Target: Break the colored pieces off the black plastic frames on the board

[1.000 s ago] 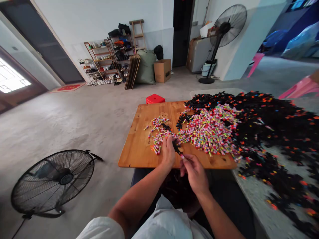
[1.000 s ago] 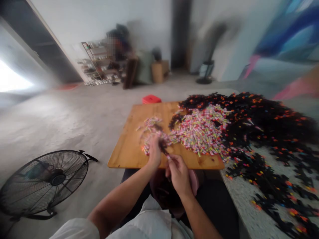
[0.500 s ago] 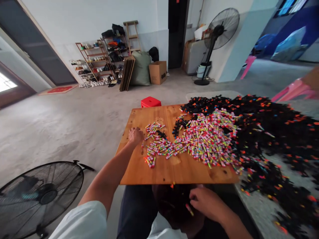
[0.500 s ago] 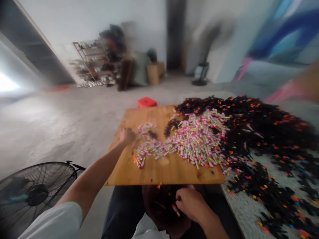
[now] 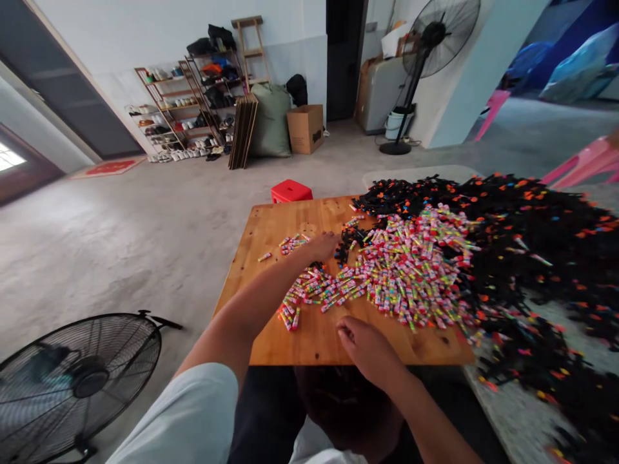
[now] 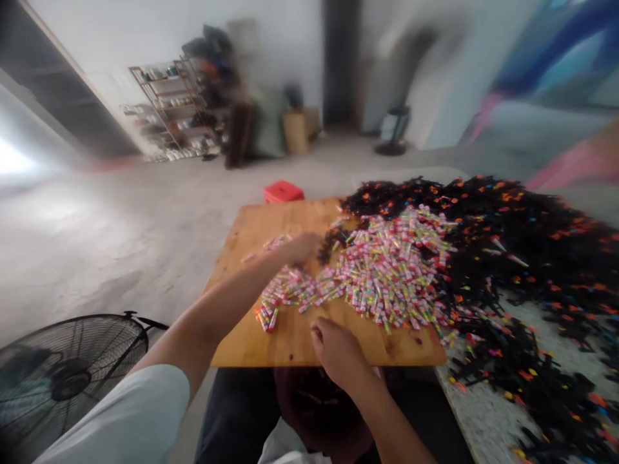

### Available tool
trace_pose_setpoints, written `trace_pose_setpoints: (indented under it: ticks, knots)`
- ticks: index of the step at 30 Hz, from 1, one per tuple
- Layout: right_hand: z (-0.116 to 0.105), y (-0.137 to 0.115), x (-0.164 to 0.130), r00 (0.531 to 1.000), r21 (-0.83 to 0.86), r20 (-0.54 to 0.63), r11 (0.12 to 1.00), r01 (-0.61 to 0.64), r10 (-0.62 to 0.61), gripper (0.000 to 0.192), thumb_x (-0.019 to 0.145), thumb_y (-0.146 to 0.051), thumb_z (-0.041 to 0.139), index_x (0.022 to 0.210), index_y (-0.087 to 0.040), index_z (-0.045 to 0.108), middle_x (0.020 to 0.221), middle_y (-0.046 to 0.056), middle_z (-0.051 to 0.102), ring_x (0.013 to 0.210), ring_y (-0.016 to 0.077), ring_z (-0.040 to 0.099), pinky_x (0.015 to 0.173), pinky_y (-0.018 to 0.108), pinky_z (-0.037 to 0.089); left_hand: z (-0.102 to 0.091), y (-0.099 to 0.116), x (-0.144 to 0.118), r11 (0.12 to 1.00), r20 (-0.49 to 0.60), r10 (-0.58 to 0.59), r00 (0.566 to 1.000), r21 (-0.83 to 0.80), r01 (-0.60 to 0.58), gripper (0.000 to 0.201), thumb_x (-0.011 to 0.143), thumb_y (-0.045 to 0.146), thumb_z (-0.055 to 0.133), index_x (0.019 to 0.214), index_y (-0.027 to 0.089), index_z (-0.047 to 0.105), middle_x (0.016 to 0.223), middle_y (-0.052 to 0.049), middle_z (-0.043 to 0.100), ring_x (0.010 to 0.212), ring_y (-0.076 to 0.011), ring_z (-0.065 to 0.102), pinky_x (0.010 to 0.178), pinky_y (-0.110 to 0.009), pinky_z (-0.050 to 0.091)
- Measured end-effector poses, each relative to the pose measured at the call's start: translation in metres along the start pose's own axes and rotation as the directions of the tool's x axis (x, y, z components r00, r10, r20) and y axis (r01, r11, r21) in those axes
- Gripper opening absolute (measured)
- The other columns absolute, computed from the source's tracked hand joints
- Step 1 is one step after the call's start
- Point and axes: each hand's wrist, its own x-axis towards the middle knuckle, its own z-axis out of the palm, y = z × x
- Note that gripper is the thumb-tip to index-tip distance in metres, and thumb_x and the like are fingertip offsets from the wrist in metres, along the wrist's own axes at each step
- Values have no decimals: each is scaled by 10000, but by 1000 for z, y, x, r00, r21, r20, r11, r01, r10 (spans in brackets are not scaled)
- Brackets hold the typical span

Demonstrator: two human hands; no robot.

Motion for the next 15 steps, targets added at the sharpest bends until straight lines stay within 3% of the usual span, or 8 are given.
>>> trace_pose_setpoints:
  ticks: [2, 4, 6, 8, 9, 10, 13, 15]
  knots:
    - [2, -3, 11, 1000, -71, -16, 997, 20, -21, 266, 1003, -180, 486, 1161, -249, 689, 1132, 64, 766, 991, 217, 712, 830, 282, 447, -25, 4, -4, 945, 256, -25, 966, 322, -61, 102, 669, 94, 737, 706, 183, 705, 804, -76, 706, 940, -255, 670, 947, -313, 489]
    - [4, -8, 23, 996, -175, 0, 981, 85, -86, 323, 1009, -160, 471, 1249, -262, 662, 1222, 60, 737, 1029, 215, 699, 848, 288, 445, -46, 5, -12, 861, 410, -89, 908, 490, -137, 132, 651, 59, 714, 702, 180, 714, 813, -57, 718, 958, -247, 666, 973, -316, 472]
    - [6, -14, 34, 989, -293, 41, 944, 149, -143, 322, 1024, -150, 439, 1242, -241, 658, 1228, 76, 713, 1019, 220, 688, 846, 299, 446, -56, 3, -22, 714, 521, -104, 847, 632, -301, 153, 678, 63, 695, 755, 187, 743, 856, -54, 734, 979, -246, 663, 990, -334, 459]
    - [8, -19, 43, 984, -407, 74, 896, 179, -163, 311, 1031, -137, 412, 1203, -204, 662, 1193, 104, 697, 999, 232, 679, 836, 313, 447, -57, 0, -29, 482, 604, -113, 789, 727, -488, 168, 715, 92, 688, 824, 191, 768, 910, -73, 743, 990, -253, 663, 973, -350, 464]
    - [9, -21, 47, 982, -451, 84, 872, 188, -169, 309, 1028, -129, 410, 1197, -192, 661, 1185, 117, 687, 998, 238, 673, 832, 319, 448, -55, -1, -31, 385, 622, -114, 775, 746, -543, 166, 720, 110, 694, 842, 188, 773, 926, -84, 743, 986, -259, 666, 950, -352, 474]
    - [10, -22, 50, 981, -483, 89, 853, 195, -174, 306, 1024, -125, 415, 1198, -184, 659, 1183, 125, 678, 999, 242, 669, 828, 323, 451, -53, -1, -32, 354, 613, -96, 784, 757, -549, 158, 711, 126, 709, 842, 184, 774, 930, -92, 743, 979, -263, 668, 923, -347, 483]
    - [11, -24, 58, 983, -525, 89, 832, 181, -158, 278, 1012, -130, 449, 1177, -183, 666, 1191, 132, 659, 985, 242, 662, 815, 330, 464, -50, 3, -33, 550, 476, 21, 879, 729, -408, 125, 671, 177, 771, 795, 171, 760, 890, -97, 738, 962, -272, 678, 865, -320, 497]
    - [11, -22, 62, 987, -518, 72, 840, 160, -143, 243, 1009, -143, 473, 1127, -185, 682, 1198, 132, 655, 982, 235, 662, 822, 332, 475, -53, 10, -36, 656, 382, 78, 921, 676, -336, 124, 697, 224, 788, 801, 169, 751, 863, -94, 737, 948, -270, 686, 842, -308, 502]
